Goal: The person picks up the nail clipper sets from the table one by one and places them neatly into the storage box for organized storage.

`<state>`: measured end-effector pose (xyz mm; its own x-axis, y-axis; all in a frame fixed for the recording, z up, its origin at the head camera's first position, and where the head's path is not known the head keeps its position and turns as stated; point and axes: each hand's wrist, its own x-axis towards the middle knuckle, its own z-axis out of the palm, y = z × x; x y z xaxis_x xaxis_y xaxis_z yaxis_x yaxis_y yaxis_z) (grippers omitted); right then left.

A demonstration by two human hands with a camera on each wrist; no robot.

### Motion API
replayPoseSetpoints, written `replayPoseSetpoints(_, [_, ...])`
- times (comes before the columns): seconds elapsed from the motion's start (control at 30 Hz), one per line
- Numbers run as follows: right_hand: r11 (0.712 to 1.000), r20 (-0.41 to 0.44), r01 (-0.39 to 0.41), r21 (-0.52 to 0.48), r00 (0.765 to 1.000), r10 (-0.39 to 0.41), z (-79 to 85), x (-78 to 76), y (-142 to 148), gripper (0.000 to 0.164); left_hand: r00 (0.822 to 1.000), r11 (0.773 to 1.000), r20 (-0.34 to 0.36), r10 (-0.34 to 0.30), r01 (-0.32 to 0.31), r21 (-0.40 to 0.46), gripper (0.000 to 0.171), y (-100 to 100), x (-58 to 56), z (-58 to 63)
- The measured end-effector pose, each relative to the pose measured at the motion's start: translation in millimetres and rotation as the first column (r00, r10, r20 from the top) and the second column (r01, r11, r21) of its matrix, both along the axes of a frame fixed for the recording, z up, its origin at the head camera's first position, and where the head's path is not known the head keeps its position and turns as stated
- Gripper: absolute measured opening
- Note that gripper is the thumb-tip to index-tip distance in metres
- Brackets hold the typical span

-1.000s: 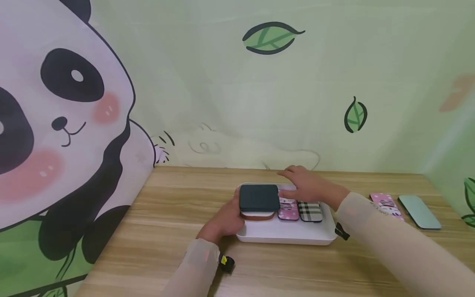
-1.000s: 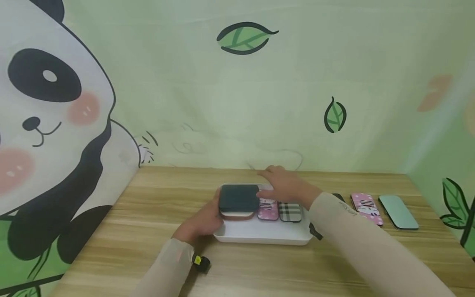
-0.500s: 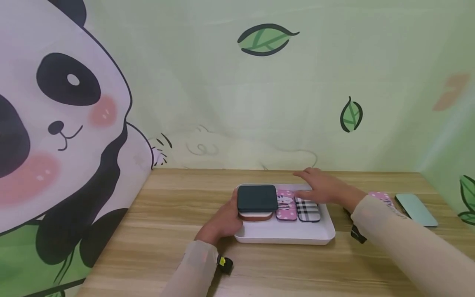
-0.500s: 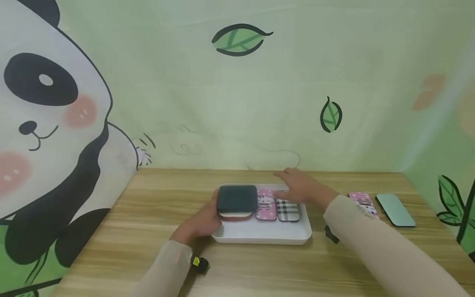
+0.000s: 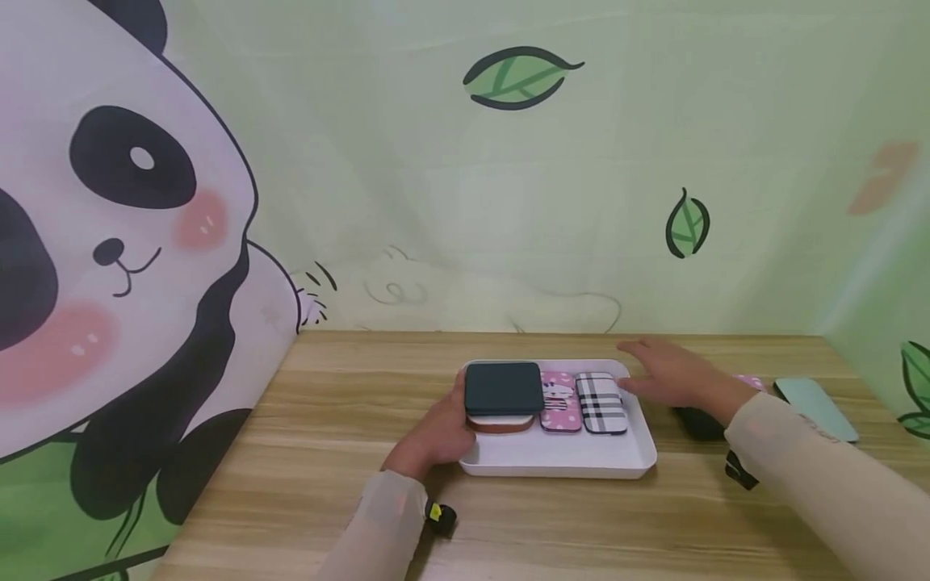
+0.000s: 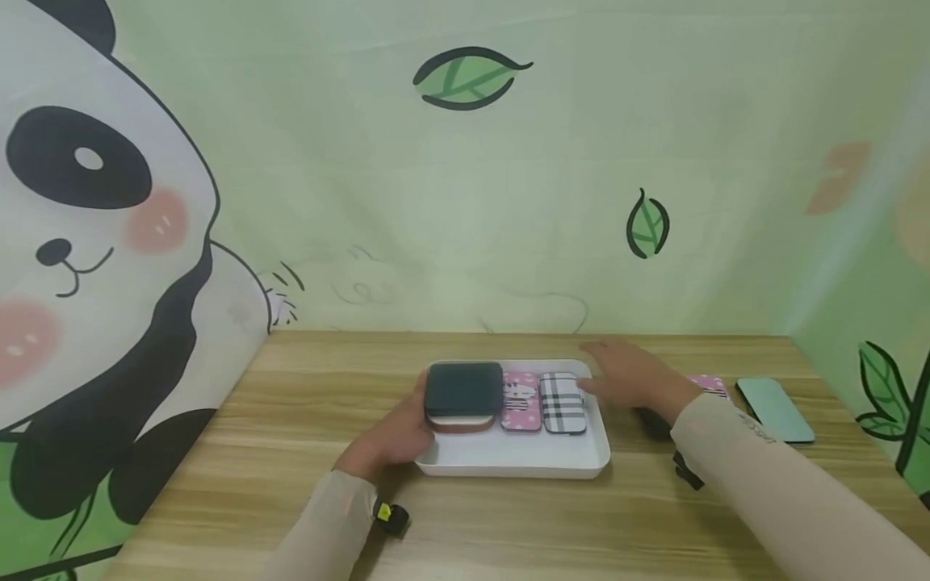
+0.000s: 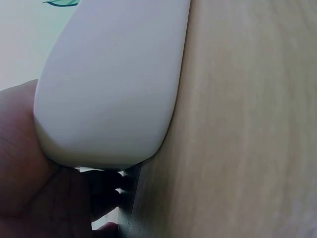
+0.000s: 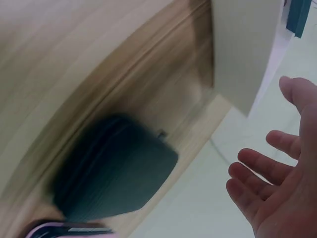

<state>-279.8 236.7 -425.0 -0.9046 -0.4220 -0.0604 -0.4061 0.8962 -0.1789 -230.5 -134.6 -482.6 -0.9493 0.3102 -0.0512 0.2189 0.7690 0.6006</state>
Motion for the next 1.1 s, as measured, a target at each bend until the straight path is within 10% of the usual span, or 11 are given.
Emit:
replayPoseSetpoints(0.53, [0.986,-0.024,0.106,0.132,0.994,-0.103,-10.5,17.4,37.3,0.066,1.000,1.000,0.014,0.006,-0.006,0.005,0.098,-0.4,0.0,0.3])
replayPoseSetpoints(1.1, [0.954,0.128,0.224,0.198,0.959,-0.252,-18.9,25.1,55.9,0.086,1.000,1.000,0.024,0.020,-0.020,-0.002,0.099,0.3,-3.6,-5.4])
